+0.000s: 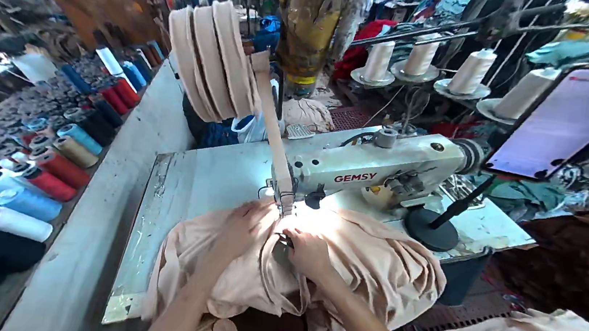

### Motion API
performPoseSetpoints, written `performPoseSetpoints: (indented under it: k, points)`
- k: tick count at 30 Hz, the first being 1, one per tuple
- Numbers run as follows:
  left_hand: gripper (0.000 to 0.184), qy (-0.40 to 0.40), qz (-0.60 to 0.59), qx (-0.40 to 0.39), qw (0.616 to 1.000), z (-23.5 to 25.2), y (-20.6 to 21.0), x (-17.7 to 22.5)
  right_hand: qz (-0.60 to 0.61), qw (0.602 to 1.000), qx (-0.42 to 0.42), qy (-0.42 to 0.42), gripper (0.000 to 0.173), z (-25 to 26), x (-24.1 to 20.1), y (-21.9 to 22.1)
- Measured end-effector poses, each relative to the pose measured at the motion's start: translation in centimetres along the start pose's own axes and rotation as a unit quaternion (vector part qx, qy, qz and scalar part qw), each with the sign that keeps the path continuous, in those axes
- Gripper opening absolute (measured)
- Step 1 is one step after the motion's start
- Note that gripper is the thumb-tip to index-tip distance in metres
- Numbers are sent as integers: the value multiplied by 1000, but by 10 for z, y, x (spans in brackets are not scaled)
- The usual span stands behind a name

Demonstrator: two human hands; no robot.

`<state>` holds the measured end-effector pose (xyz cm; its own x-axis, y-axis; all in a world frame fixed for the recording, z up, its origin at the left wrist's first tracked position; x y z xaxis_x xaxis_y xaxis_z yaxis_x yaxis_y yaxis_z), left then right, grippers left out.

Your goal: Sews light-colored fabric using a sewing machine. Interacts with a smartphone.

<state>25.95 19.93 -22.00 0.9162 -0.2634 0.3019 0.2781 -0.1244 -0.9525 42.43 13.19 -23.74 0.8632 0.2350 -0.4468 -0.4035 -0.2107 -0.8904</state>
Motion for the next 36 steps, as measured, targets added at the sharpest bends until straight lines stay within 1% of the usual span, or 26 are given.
performPoseSetpoints:
  k: [2,4,5,6,7,9,10,11,12,13,14,15,17,18,19,20,21,22,23,25,27,28,30,33,34,36]
  points:
    - [54,-89,64,-53,992,-35,-29,-29,41,999,-7,-6,36,0,8,1]
    - [71,-201,88,-67,973,-77,-55,-71,131,991,11,-7,34,-3,25,1]
    - [83,-254,96,-74,960,-100,-63,-89,193,980,47,-4,33,-7,35,-1]
    - [89,-294,95,-84,947,-123,-67,-103,262,961,93,4,32,-11,45,-4]
    - [89,-320,78,-93,940,-142,-66,-114,328,934,140,15,31,-17,54,-5]
    - [67,-328,16,-90,940,-164,-55,-130,398,889,223,39,27,-29,65,-6]
    - [53,-315,-13,-95,944,-167,-52,-136,399,881,249,44,27,-33,68,-4]
    - [45,-293,-56,-117,947,-165,-53,-143,390,882,262,43,27,-35,68,-3]
    - [42,-269,-122,-150,944,-162,-59,-151,380,885,266,37,28,-36,68,-1]
    - [42,-250,-196,-182,931,-160,-70,-160,369,892,261,29,29,-37,68,0]
    - [41,-247,-236,-198,919,-159,-89,-170,359,899,251,22,30,-37,68,1]
    - [40,-262,-221,-196,919,-159,-112,-182,352,905,240,13,32,-36,68,0]
    - [39,-310,-63,-129,940,-156,-156,-201,341,916,212,0,37,-37,69,0]
    - [41,-324,28,-88,941,-154,-169,-198,337,920,200,-3,38,-37,69,0]
    - [42,-321,98,-45,941,-152,-176,-185,331,924,193,-3,40,-38,68,0]
    - [43,-299,135,-4,945,-149,-177,-163,324,926,191,-3,43,-38,66,0]
    - [44,-263,143,27,954,-145,-173,-134,318,929,191,-2,47,-38,64,0]
    - [43,-223,129,35,966,-139,-163,-103,313,930,191,0,52,-39,62,-2]
    - [42,-186,98,20,977,-130,-148,-72,310,932,190,2,56,-40,60,-3]
    - [39,-115,18,-48,992,-113,-110,-9,307,932,193,-3,58,-41,57,-4]
    - [36,-44,-52,-111,992,-96,-66,44,314,928,201,-18,56,-39,59,0]
    - [35,-13,-69,-124,990,-86,-44,62,316,927,199,-20,54,-39,60,1]
    - [38,22,-69,-127,989,-60,-5,83,315,930,187,-18,51,-39,60,1]
    - [40,18,-58,-105,993,-28,40,84,285,943,168,-22,47,-41,55,-2]
    - [37,20,-67,-78,994,-23,49,80,275,948,157,-27,48,-42,54,-2]
    - [28,34,-122,4,992,-25,53,72,253,957,139,-36,49,-43,54,-3]
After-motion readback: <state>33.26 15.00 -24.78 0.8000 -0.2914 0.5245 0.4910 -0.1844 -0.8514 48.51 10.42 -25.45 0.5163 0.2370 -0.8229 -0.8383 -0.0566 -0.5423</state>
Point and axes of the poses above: each hand's wrist, its own z-axis towards the middle knuckle, its own y-axis out of the palm, x = y × z, the point moved 8 cm from there along z, towards the middle knuckle, and after that the axes turned 12 degrees about -y, right-handed, at the moved point
